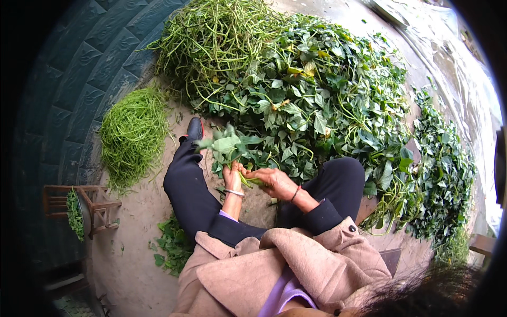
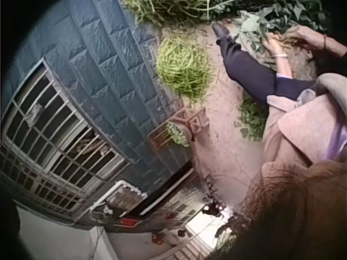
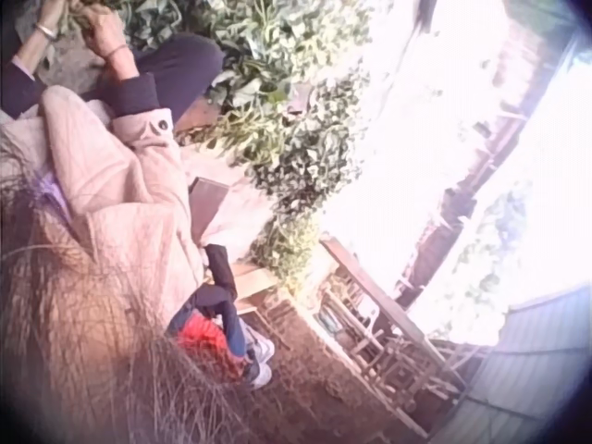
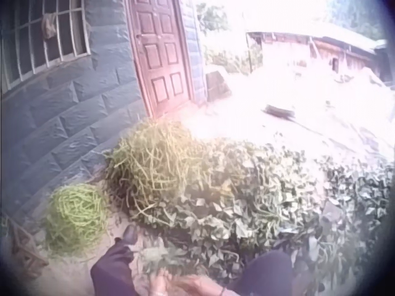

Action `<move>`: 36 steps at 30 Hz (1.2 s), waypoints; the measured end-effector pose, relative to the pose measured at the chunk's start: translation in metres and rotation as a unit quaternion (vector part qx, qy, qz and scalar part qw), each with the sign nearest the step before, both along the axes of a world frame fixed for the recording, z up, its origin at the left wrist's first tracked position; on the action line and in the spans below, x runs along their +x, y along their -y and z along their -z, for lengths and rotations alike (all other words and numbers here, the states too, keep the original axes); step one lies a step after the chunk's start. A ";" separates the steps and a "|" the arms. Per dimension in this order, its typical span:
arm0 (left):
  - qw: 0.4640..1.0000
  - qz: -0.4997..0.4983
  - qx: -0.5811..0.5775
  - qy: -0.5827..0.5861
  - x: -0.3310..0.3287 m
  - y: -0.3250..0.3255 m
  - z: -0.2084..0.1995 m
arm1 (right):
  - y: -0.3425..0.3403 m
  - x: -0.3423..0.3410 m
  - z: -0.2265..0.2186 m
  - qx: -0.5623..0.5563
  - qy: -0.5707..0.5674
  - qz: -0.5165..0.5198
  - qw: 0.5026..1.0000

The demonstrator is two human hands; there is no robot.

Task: The person sits on the ground and sorts a large pile of leafy green vegetables by hand, separating stems and leaves into smaller piles. The person handles the vegetables one at a time, placing sorted portions to the side.

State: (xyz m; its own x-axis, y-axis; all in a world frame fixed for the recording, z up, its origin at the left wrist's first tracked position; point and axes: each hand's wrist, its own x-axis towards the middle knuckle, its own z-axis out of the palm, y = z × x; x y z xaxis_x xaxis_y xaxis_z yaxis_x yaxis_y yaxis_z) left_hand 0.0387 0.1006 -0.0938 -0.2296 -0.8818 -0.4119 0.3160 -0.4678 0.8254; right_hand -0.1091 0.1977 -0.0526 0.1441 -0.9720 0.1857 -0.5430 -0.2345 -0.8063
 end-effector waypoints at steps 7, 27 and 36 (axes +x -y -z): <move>0.991 0.045 -0.067 0.110 -0.005 -0.006 0.006 | 0.007 -0.023 0.006 0.001 0.106 0.221 0.970; 0.867 0.151 -0.289 0.378 -0.007 -0.015 0.025 | 0.016 -0.024 -0.006 -0.119 -0.208 0.228 0.944; 0.862 0.151 -0.278 0.397 -0.005 -0.011 0.038 | 0.013 -0.024 0.013 -0.040 -0.134 0.275 0.951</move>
State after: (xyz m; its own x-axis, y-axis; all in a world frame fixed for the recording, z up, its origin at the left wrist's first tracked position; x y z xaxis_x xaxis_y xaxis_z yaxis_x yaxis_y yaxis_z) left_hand 0.0334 0.1121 -0.1321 -0.3236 -0.9430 -0.0782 -0.5181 0.1074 0.8485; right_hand -0.1328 0.1850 -0.0657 -0.3289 -0.8985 0.2906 -0.7850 0.0890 -0.6131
